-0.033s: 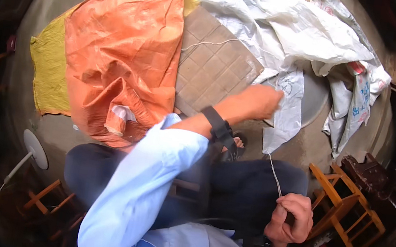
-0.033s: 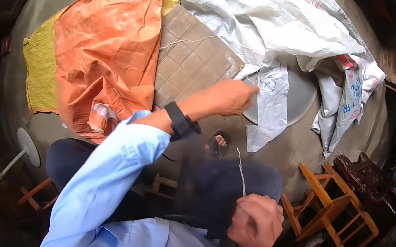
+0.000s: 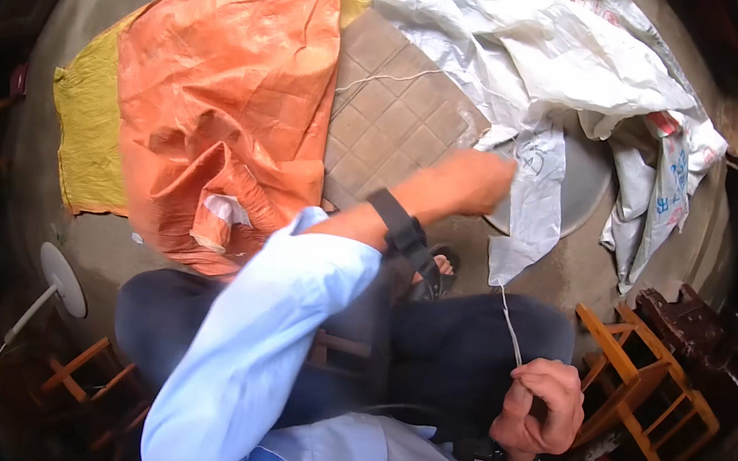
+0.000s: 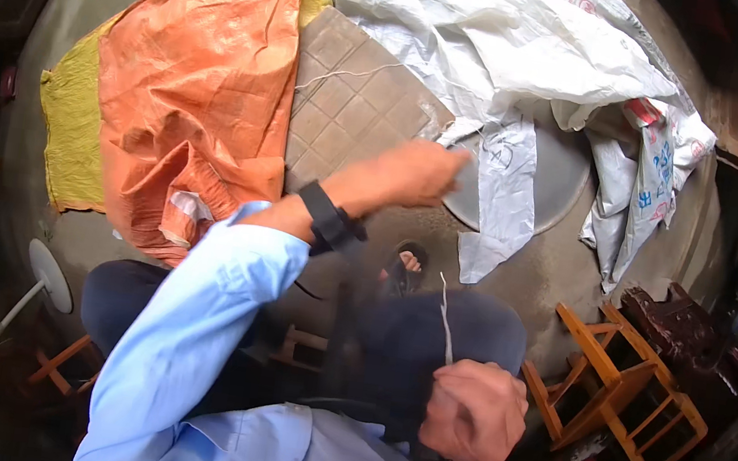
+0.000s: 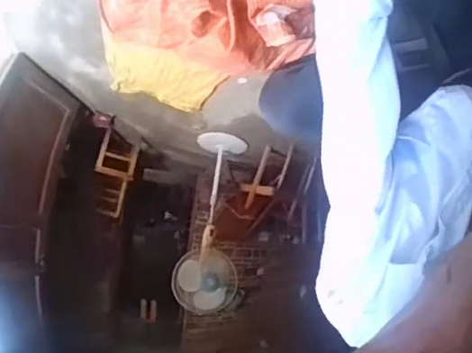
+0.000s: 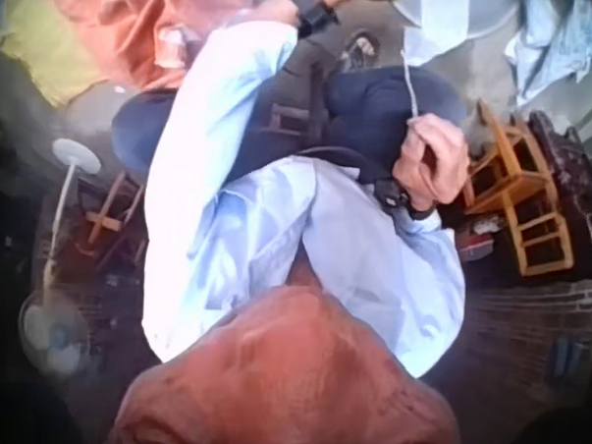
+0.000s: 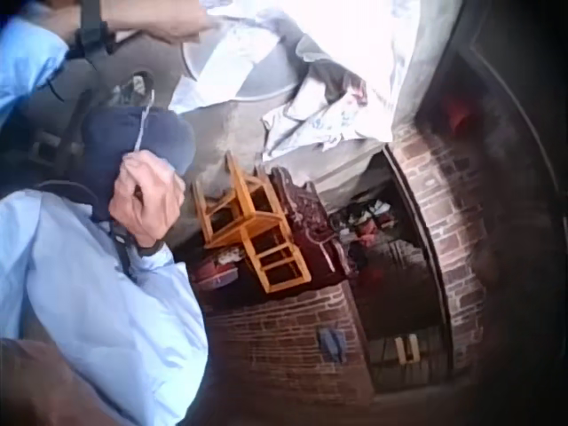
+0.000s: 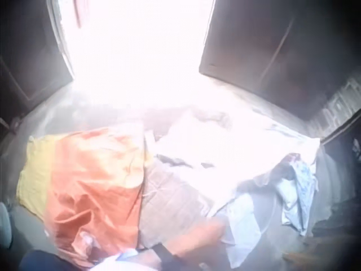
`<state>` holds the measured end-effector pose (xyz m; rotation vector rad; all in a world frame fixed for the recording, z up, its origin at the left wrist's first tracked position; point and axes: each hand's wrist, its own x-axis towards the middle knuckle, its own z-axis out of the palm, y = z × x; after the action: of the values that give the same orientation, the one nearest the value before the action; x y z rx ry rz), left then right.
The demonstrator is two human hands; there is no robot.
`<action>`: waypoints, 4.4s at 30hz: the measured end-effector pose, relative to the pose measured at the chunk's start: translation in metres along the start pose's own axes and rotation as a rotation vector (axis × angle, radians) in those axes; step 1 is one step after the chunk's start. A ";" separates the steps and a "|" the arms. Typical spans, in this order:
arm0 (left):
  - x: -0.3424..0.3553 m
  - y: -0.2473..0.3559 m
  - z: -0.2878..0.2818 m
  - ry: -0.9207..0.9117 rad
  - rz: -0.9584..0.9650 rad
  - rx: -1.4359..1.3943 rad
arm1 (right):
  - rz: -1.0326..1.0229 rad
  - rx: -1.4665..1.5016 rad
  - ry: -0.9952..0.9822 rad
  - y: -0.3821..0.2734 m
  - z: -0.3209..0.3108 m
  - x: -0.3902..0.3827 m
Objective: Sewing a white patch onto an orange bag.
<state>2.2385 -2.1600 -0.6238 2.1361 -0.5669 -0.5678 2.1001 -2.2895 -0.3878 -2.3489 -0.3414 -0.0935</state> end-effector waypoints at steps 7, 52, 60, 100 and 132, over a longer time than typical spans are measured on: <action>-0.062 0.000 -0.098 0.055 0.005 0.410 | -0.169 0.209 -0.117 -0.008 0.018 -0.005; -0.338 0.213 -0.040 0.277 0.133 -1.393 | 0.118 1.208 -0.020 -0.074 -0.029 -0.056; -0.317 0.218 -0.042 0.390 0.236 -1.477 | 0.107 0.992 0.010 -0.052 -0.011 -0.033; -0.311 0.185 -0.027 0.816 0.197 -1.570 | 0.181 1.020 -0.008 -0.022 0.017 -0.032; -0.331 0.184 -0.031 0.822 0.412 -1.421 | 0.251 1.114 0.080 -0.011 0.030 -0.019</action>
<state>1.9567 -2.0531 -0.3921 0.7012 -0.0224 0.1910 2.0778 -2.2650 -0.4049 -1.2593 -0.0175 0.1056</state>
